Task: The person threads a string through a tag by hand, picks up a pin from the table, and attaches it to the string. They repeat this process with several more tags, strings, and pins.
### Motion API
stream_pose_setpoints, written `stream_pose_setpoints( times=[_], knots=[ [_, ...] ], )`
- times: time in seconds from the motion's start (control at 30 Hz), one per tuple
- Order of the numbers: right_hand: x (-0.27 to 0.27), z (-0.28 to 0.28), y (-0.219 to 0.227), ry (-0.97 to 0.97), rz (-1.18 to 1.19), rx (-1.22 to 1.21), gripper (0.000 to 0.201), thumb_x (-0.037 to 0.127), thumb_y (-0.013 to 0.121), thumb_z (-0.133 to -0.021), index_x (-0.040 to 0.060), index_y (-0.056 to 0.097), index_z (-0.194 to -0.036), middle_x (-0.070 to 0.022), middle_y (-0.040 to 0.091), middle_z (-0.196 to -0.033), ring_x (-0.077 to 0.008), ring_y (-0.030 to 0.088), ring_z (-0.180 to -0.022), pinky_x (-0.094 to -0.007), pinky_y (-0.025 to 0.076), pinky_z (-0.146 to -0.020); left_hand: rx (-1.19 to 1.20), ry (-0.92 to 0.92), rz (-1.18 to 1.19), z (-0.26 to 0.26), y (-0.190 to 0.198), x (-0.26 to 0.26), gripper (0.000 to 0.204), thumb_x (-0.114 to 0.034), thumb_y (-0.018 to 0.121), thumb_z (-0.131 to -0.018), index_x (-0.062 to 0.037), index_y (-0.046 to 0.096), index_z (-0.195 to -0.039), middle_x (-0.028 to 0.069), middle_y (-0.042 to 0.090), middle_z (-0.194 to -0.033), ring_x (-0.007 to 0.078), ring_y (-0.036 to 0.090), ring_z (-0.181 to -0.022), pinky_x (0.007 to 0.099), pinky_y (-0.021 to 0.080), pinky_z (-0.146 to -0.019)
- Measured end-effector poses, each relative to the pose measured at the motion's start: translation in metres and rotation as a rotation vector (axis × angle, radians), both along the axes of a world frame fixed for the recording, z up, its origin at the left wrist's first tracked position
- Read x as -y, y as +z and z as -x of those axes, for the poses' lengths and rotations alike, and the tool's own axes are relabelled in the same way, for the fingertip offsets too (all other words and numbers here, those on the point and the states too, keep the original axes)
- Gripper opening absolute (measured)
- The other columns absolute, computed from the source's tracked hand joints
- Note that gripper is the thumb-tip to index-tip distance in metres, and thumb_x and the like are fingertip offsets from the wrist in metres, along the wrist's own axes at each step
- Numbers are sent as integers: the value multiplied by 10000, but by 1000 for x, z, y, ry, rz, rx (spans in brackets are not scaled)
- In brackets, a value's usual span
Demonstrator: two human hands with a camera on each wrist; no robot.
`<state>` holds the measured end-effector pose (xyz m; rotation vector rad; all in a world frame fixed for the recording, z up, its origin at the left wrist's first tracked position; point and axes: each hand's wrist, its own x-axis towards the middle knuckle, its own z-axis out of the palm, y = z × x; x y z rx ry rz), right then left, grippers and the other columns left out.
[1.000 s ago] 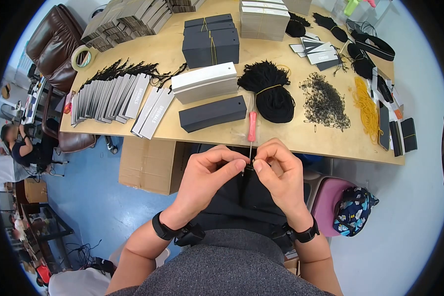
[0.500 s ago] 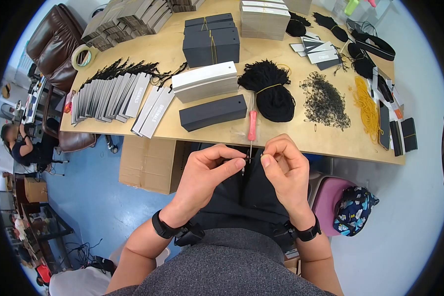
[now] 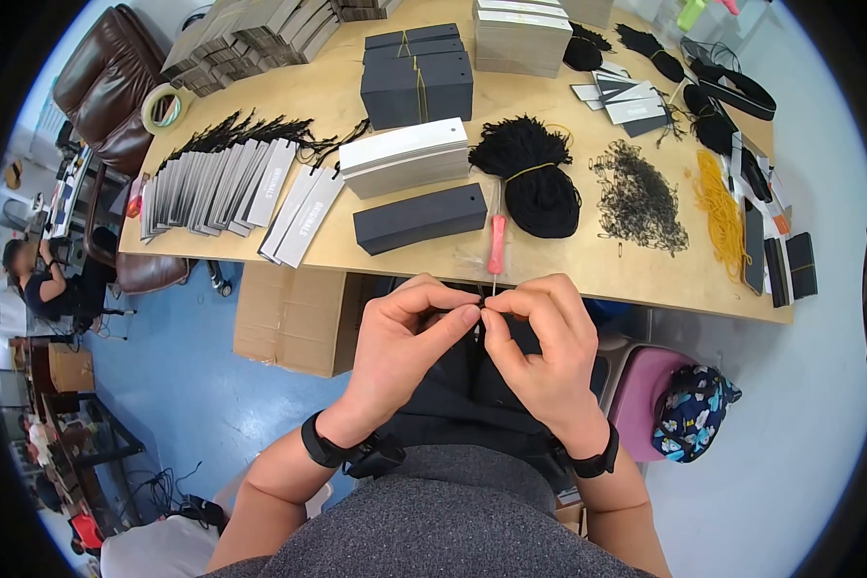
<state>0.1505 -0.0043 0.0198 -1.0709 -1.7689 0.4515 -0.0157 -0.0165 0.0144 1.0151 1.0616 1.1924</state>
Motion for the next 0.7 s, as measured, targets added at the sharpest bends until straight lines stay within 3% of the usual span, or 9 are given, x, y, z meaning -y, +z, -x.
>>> stream_pose_setpoints(
  times=[0.47,0.57,0.67,0.7],
  knots=[
    [-6,4,-1,-9,99,-55,195,-47,714,-688,38,590,-811,-69,547,-785,-219,566,-673,-329,456,-560,-15,-28,-40,-4,-3,3,106,-10,692,-908,20,724,-1005,14,625,-919,55,565,-823,202,444,-728],
    [-7,5,-3,-16,87,-54,210,-49,709,-666,42,580,-804,-69,543,-786,-224,561,-671,-331,456,-568,63,102,33,-10,3,6,71,-19,687,-913,18,710,-970,13,629,-930,50,569,-805,196,442,-693],
    [-7,6,-4,-34,47,-14,228,-48,710,-641,51,574,-795,-68,541,-790,-247,563,-687,-343,458,-599,-146,188,-120,-8,1,7,92,47,681,-874,7,690,-956,51,612,-1003,82,573,-840,215,471,-726],
    [-8,6,-4,-44,9,21,237,-45,711,-628,55,570,-789,-67,540,-792,-259,563,-697,-350,457,-616,-320,153,-275,-5,4,5,105,52,692,-851,-1,693,-941,62,605,-1031,78,569,-827,210,465,-692]
  ],
)
